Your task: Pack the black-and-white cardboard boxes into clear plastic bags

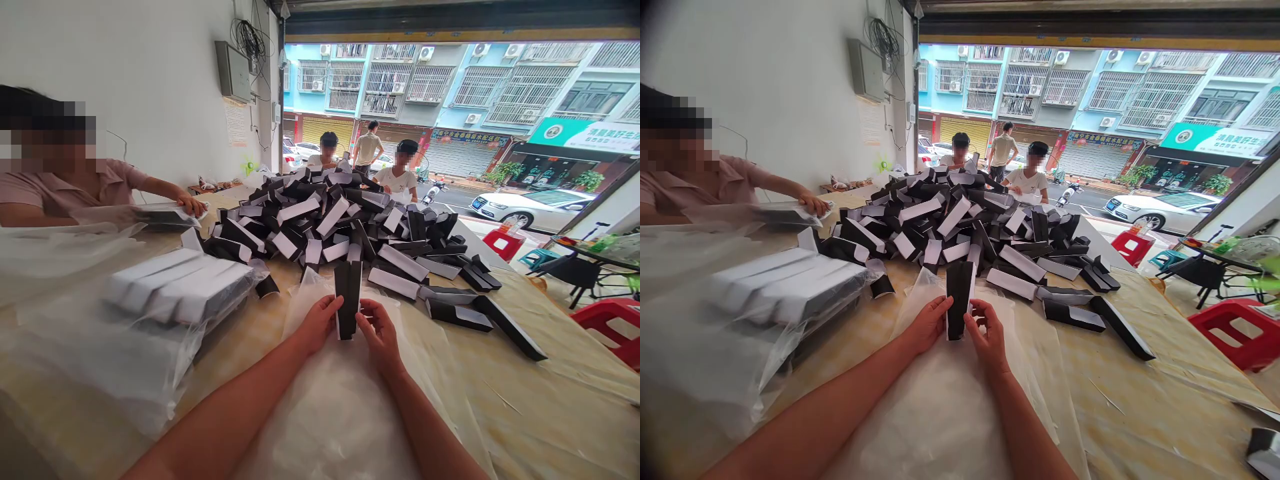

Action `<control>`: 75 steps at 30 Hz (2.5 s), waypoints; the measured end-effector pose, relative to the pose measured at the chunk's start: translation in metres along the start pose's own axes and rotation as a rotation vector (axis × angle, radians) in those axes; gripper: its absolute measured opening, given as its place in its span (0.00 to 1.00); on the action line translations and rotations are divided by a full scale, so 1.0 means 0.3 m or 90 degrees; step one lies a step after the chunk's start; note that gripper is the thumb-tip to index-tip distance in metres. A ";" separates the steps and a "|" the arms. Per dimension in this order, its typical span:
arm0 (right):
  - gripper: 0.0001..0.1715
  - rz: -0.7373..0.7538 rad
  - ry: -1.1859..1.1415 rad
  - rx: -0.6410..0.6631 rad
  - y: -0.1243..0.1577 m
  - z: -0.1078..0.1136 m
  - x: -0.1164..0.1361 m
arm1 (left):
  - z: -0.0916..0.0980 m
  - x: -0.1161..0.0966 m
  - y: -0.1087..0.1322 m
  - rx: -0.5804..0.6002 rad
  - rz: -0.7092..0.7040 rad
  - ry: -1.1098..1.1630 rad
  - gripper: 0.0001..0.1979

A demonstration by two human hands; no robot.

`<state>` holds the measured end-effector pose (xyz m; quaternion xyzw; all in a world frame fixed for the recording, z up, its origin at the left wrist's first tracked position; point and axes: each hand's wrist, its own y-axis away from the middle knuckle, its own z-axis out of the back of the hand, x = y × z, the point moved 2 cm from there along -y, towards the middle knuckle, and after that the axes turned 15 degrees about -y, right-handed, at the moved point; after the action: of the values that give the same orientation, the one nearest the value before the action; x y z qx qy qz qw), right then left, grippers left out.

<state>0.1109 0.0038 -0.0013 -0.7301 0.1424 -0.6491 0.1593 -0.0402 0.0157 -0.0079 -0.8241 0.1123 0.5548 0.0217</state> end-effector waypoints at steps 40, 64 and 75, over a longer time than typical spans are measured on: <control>0.19 0.085 0.058 0.063 0.012 -0.019 0.027 | -0.013 -0.044 0.018 -0.021 0.120 0.115 0.16; 0.28 -0.007 -0.105 -0.144 -0.010 0.028 -0.011 | -0.011 -0.034 0.019 0.004 0.126 0.031 0.17; 0.30 0.021 -0.053 -0.149 -0.002 0.027 -0.007 | -0.016 -0.028 0.027 0.060 0.079 -0.037 0.17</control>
<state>0.1188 0.0056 -0.0038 -0.7674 0.2221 -0.5947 0.0896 -0.0405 0.0083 0.0024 -0.7972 0.1883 0.5729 0.0294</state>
